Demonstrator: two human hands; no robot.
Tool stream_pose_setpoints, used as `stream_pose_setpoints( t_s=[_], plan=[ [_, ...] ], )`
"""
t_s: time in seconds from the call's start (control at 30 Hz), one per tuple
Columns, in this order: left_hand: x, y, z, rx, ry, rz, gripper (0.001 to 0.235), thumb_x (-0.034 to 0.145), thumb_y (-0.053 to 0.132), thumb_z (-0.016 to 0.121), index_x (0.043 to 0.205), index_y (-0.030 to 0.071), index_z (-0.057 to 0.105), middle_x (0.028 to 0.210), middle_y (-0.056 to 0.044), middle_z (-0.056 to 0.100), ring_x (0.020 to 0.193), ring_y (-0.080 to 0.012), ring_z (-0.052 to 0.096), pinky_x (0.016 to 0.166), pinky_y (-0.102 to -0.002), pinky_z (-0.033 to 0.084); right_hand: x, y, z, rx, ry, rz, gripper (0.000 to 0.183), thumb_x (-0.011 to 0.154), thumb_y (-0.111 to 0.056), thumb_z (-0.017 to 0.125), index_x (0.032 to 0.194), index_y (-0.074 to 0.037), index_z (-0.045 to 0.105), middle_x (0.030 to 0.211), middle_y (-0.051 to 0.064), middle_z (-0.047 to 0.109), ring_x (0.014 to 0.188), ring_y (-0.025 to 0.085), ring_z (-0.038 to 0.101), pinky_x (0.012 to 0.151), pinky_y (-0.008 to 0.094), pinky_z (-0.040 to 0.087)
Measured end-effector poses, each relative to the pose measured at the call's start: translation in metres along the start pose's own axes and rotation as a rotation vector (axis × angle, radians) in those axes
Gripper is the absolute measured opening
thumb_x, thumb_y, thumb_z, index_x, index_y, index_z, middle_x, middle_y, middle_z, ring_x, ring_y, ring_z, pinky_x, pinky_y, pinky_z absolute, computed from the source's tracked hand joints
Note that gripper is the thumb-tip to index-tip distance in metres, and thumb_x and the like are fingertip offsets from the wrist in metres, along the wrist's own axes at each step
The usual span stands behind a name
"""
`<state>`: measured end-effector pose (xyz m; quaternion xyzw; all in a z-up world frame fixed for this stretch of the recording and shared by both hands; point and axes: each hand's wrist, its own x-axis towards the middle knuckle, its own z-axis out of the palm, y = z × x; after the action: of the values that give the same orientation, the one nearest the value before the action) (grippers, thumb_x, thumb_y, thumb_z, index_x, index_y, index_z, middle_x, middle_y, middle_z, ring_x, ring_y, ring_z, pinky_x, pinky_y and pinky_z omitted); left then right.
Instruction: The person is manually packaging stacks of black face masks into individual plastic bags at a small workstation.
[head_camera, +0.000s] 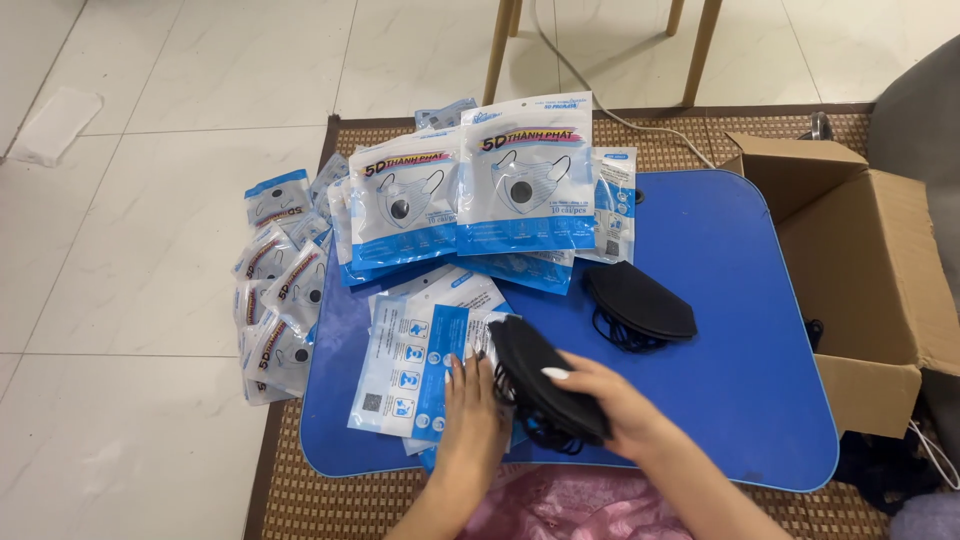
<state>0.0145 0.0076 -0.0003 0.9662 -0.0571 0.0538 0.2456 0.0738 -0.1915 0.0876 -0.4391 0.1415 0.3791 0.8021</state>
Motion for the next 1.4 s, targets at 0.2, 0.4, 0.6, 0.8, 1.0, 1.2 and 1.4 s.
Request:
stream_pose_setpoints(
  t_s=[0.2, 0.4, 0.6, 0.8, 1.0, 1.2, 1.4],
  plan=[
    [0.004, 0.021, -0.042, -0.036, 0.082, -0.133, 0.075, 0.069, 0.000, 0.075, 0.138, -0.003, 0.047, 0.141, -0.024, 0.049, 0.123, -0.0414, 0.056, 0.093, -0.047, 0.054, -0.005, -0.005, 0.036, -0.086, 0.135, 0.059, 0.055, 0.088, -0.005, 0.057, 0.143, 0.001, 0.060, 0.119, 0.020, 0.068, 0.100, 0.022, 0.061, 0.083, 0.032, 0.046],
    [0.009, 0.014, -0.046, -0.132, 0.210, -0.239, 0.024, 0.082, -0.003, 0.064, 0.105, 0.002, 0.058, 0.105, -0.013, 0.060, 0.079, -0.0333, 0.067, 0.072, -0.045, 0.054, -0.003, 0.009, 0.028, -0.424, 0.089, -0.059, 0.075, 0.081, -0.005, 0.062, 0.154, -0.015, 0.048, 0.147, 0.009, 0.066, 0.128, 0.021, 0.062, 0.108, 0.033, 0.044],
    [0.013, 0.039, -0.068, -0.188, 0.455, -0.124, 0.023, 0.085, -0.001, 0.066, 0.108, 0.002, 0.067, 0.099, -0.008, 0.066, 0.073, -0.0218, 0.067, 0.064, -0.033, 0.055, 0.000, 0.011, 0.010, -0.791, -0.009, -0.326, 0.075, 0.077, -0.001, 0.058, 0.150, -0.014, 0.048, 0.143, 0.005, 0.066, 0.125, 0.017, 0.065, 0.105, 0.029, 0.048],
    [0.012, 0.046, -0.068, -0.003, 0.468, 0.070, 0.028, 0.081, -0.002, 0.072, 0.109, -0.002, 0.070, 0.100, -0.009, 0.067, 0.081, -0.0202, 0.067, 0.072, -0.031, 0.057, -0.017, -0.023, 0.041, -1.136, 0.079, -0.123, 0.066, 0.081, -0.010, 0.065, 0.144, -0.028, 0.055, 0.106, 0.002, 0.084, 0.078, 0.015, 0.077, 0.066, 0.028, 0.056],
    [0.011, 0.057, -0.068, -0.032, 0.458, 0.176, 0.029, 0.081, -0.003, 0.074, 0.110, -0.003, 0.071, 0.096, -0.008, 0.064, 0.073, -0.0183, 0.062, 0.062, -0.030, 0.053, 0.020, -0.007, 0.003, -0.888, 0.041, -0.311, 0.068, 0.078, -0.006, 0.071, 0.144, -0.008, 0.056, 0.133, 0.008, 0.073, 0.114, 0.018, 0.071, 0.102, 0.029, 0.054],
    [0.006, 0.073, -0.074, -0.159, 0.412, 0.186, 0.030, 0.079, -0.005, 0.074, 0.109, -0.005, 0.072, 0.098, -0.012, 0.067, 0.074, -0.0199, 0.067, 0.063, -0.030, 0.059, 0.017, 0.003, 0.015, -0.741, -0.022, -0.290, 0.055, 0.085, -0.011, 0.064, 0.140, -0.009, 0.058, 0.135, 0.009, 0.071, 0.120, 0.019, 0.067, 0.100, 0.032, 0.055],
    [0.004, 0.082, -0.078, -0.237, 0.400, 0.262, 0.032, 0.076, -0.005, 0.076, 0.108, -0.008, 0.072, 0.095, -0.014, 0.069, 0.070, -0.0189, 0.067, 0.060, -0.027, 0.059, 0.028, 0.032, -0.012, -0.844, -0.109, -0.262, 0.029, 0.077, 0.003, 0.054, 0.101, -0.001, 0.069, 0.086, 0.008, 0.076, 0.074, 0.014, 0.066, 0.061, 0.028, 0.057]
  ],
)
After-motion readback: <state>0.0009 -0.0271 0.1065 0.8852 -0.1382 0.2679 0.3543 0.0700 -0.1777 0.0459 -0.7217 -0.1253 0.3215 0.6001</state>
